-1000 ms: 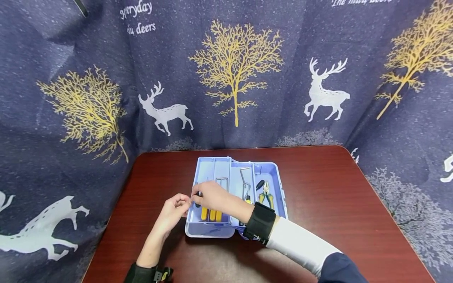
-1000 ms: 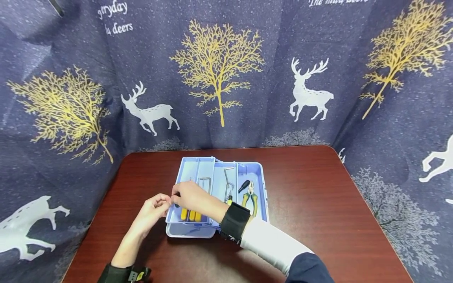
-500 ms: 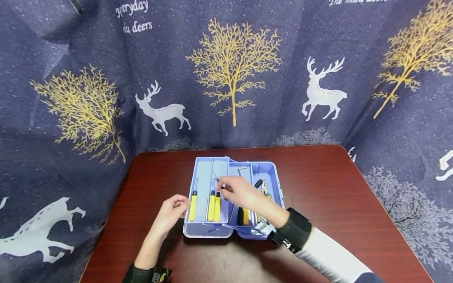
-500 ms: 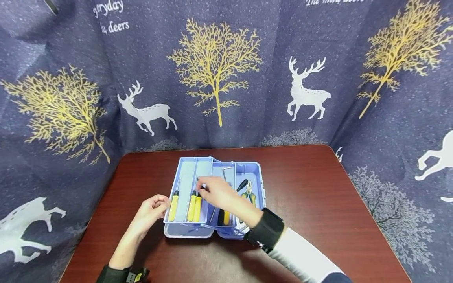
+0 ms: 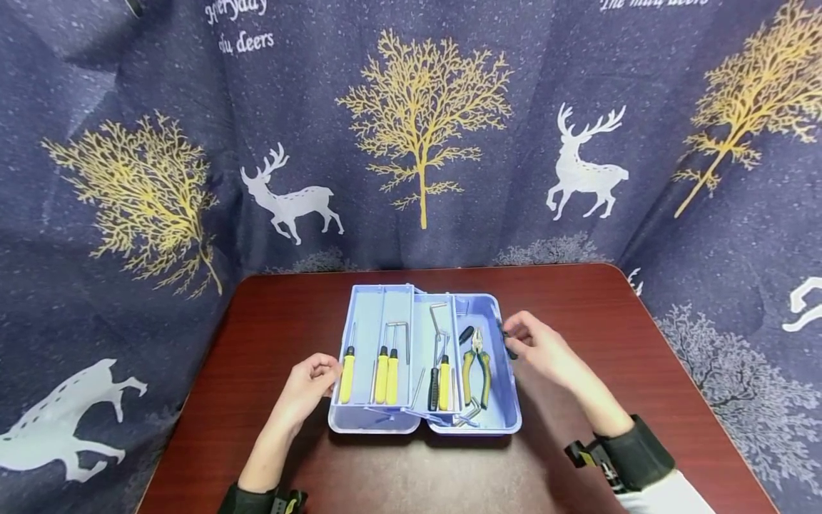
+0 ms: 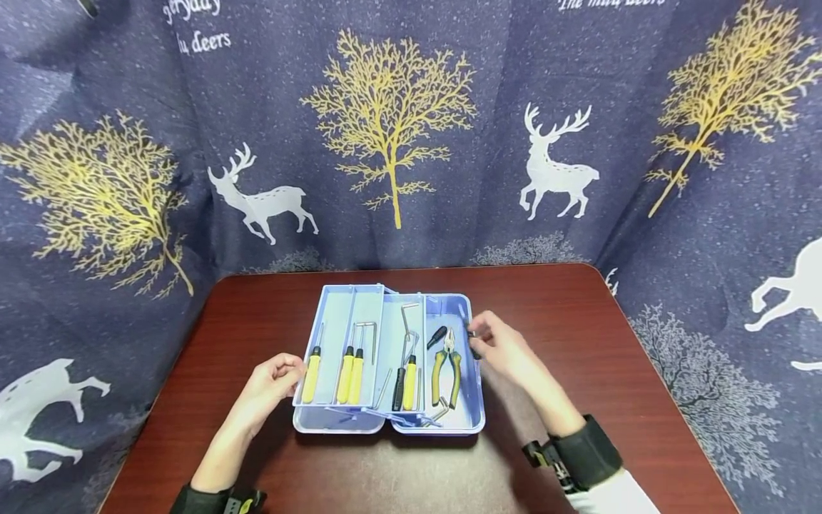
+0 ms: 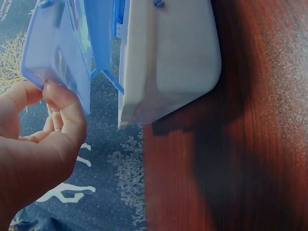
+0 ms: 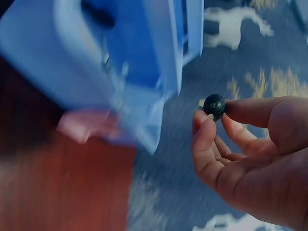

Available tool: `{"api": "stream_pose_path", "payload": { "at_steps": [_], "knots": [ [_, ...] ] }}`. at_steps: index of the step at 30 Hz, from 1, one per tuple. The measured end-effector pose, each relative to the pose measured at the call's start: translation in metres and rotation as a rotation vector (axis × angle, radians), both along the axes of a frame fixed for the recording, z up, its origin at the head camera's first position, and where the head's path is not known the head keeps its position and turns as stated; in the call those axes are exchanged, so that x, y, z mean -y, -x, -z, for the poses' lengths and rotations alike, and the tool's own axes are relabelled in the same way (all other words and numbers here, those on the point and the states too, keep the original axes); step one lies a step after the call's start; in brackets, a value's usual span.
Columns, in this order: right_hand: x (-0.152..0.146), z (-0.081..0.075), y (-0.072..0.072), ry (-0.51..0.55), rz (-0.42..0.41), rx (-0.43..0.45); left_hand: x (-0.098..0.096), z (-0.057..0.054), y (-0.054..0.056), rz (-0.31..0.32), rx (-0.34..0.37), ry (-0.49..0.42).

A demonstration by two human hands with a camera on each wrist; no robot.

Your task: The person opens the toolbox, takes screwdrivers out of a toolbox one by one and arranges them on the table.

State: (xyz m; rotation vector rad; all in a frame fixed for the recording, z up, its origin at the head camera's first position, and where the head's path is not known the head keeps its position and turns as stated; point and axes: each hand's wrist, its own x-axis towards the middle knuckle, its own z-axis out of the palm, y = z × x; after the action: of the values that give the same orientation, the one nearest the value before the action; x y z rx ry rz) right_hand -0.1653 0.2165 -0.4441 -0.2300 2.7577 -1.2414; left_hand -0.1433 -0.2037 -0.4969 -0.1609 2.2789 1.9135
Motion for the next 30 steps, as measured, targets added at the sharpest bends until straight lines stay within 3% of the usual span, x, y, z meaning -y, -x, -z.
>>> {"api": "stream_pose_path", "payload": {
  "at_steps": [6, 10, 19, 25, 30],
  "knots": [
    [-0.047, 0.023, -0.013, 0.017, 0.148, 0.081, -0.001, -0.002, -0.003, -0.001, -0.032, 0.016],
    [-0.069, 0.044, -0.015, -0.025, 0.191, 0.114, -0.002, -0.004, -0.004, -0.007, -0.056, 0.026],
    [-0.092, 0.086, -0.015, -0.138, 0.236, 0.160, -0.001, -0.003, -0.004, 0.001, -0.036, 0.027],
    [-0.098, 0.096, -0.014, -0.217, 0.255, 0.139, -0.002, -0.002, -0.003, -0.008, -0.025, 0.019],
    [-0.100, 0.096, -0.012, -0.222, 0.254, 0.151, -0.002, -0.003, -0.004, -0.014, -0.024, 0.015]
  ]
}}
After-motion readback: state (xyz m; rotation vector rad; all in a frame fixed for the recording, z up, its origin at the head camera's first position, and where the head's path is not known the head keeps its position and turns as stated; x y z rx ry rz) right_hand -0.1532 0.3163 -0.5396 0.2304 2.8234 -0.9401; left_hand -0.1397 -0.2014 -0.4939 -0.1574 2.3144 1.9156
